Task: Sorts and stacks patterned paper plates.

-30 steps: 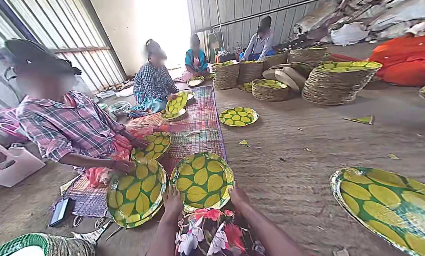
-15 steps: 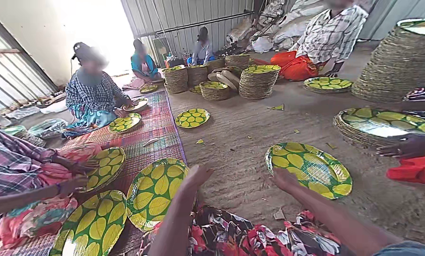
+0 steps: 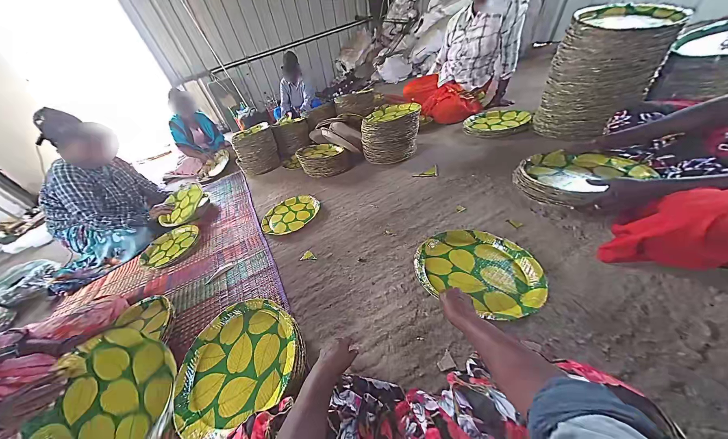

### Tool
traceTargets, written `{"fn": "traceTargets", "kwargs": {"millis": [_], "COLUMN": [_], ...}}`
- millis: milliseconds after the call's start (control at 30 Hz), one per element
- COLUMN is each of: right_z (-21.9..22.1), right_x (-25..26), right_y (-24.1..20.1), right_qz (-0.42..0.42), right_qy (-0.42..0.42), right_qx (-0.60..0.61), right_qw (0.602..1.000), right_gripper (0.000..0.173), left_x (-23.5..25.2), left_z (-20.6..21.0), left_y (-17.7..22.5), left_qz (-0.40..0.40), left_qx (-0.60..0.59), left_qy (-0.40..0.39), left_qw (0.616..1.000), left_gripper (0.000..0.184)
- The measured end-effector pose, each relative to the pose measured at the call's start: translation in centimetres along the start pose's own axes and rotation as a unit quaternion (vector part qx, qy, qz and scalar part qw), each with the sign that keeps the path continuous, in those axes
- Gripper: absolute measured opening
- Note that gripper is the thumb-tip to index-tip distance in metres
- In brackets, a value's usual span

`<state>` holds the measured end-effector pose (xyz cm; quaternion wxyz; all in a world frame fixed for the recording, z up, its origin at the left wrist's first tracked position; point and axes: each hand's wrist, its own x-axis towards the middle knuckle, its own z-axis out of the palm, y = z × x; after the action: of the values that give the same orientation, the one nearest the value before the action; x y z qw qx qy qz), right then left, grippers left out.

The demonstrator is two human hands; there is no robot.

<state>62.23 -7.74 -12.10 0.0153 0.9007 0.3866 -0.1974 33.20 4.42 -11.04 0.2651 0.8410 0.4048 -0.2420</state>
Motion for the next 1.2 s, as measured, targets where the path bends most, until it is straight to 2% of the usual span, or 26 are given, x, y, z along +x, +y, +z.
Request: {"fn": "traceTargets", "kwargs": {"millis": [133, 200, 300, 367, 400, 433, 467, 533, 600, 667, 733, 800, 867, 967, 1033, 1100, 1167, 1200], "right_z": [-0.6, -0.9, -1.2, 0.2, 1.2, 2.4, 3.4, 3.9, 2.4, 0.9, 0.3, 1.0, 1.2, 0.3, -0.8, -2.1, -2.4, -2.0], "right_x": [0.0, 0.1, -1.3, -2.2, -2.4, -2.4, -2.3, -2.2, -2.2, -1.5, -0.5, 0.2, 0.4, 0.8, 1.0, 0.3, -0.7, -1.2], "right_y": [1.2, 1.4, -0.4, -1.5, -2.0, -2.4, -2.9, -3.5, -3.0, -1.8, -0.1, 1.8, 2.6, 2.5, 2.1, 1.3, 0.2, -0.5], "right_qz": [-0.038, -0.101, -0.229, -0.355, -0.404, -0.440, -0.455, -0.425, -0.352, -0.215, -0.091, -0.028, -0.006, 0.007, -0.009, -0.081, -0.201, -0.262], "right_qy": [0.050, 0.114, 0.179, 0.114, 0.054, 0.003, -0.042, -0.097, -0.031, 0.048, 0.058, 0.020, -0.005, 0.056, 0.138, 0.220, 0.248, 0.220], "right_qx": [0.010, 0.016, 0.057, 0.057, 0.039, 0.015, -0.021, -0.056, 0.003, 0.056, 0.073, 0.049, 0.018, 0.053, 0.073, 0.096, 0.114, 0.112], "right_qw": [0.998, 0.988, 0.955, 0.926, 0.912, 0.898, 0.889, 0.898, 0.936, 0.974, 0.992, 0.998, 1.000, 0.997, 0.988, 0.967, 0.941, 0.933], "right_gripper": [0.035, 0.040, 0.040, 0.040, 0.041, 0.040, 0.040, 0.050, 0.054, 0.056, 0.064, 0.058, 0.039, 0.037, 0.036, 0.034, 0.034, 0.034], "left_x": [0.1, -0.3, -0.7, 0.1, 0.7, 0.9, 0.6, 0.6, 1.5, 1.9, 1.9, 1.9, 1.8, 1.9, 1.9, 2.0, 2.0, 2.0], "left_z": [0.1, 0.0, 0.3, 0.9, 1.0, 1.0, 0.9, 1.3, 2.7, 3.7, 3.3, 2.8, 2.6, 2.8, 2.9, 2.8, 2.5, 2.5], "left_y": [0.2, 0.4, 0.7, 0.6, 0.4, 0.3, 0.2, 0.0, -0.4, -0.5, -0.1, 0.1, 0.2, 0.0, -0.2, -0.3, -0.5, -0.8], "left_qz": [0.010, 0.026, 0.088, 0.130, 0.142, 0.140, 0.119, 0.064, 0.037, 0.027, 0.023, 0.024, 0.024, 0.025, 0.028, 0.026, 0.020, 0.017], "left_qx": [0.018, 0.012, 0.005, 0.006, 0.007, -0.001, -0.009, 0.014, 0.058, 0.084, 0.088, 0.089, 0.090, 0.090, 0.087, 0.056, -0.052, -0.125], "left_qy": [0.002, 0.045, 0.225, 0.422, 0.489, 0.493, 0.433, 0.248, 0.107, 0.055, 0.048, 0.050, 0.051, 0.055, 0.056, 0.064, 0.130, 0.196], "left_qw": [1.000, 0.999, 0.970, 0.897, 0.860, 0.858, 0.893, 0.967, 0.992, 0.995, 0.995, 0.995, 0.994, 0.994, 0.994, 0.996, 0.990, 0.972], "left_gripper": [0.052, 0.053, 0.060, 0.058, 0.057, 0.055, 0.054, 0.055, 0.058, 0.058, 0.056, 0.054, 0.053, 0.052, 0.051, 0.051, 0.053, 0.054]}}
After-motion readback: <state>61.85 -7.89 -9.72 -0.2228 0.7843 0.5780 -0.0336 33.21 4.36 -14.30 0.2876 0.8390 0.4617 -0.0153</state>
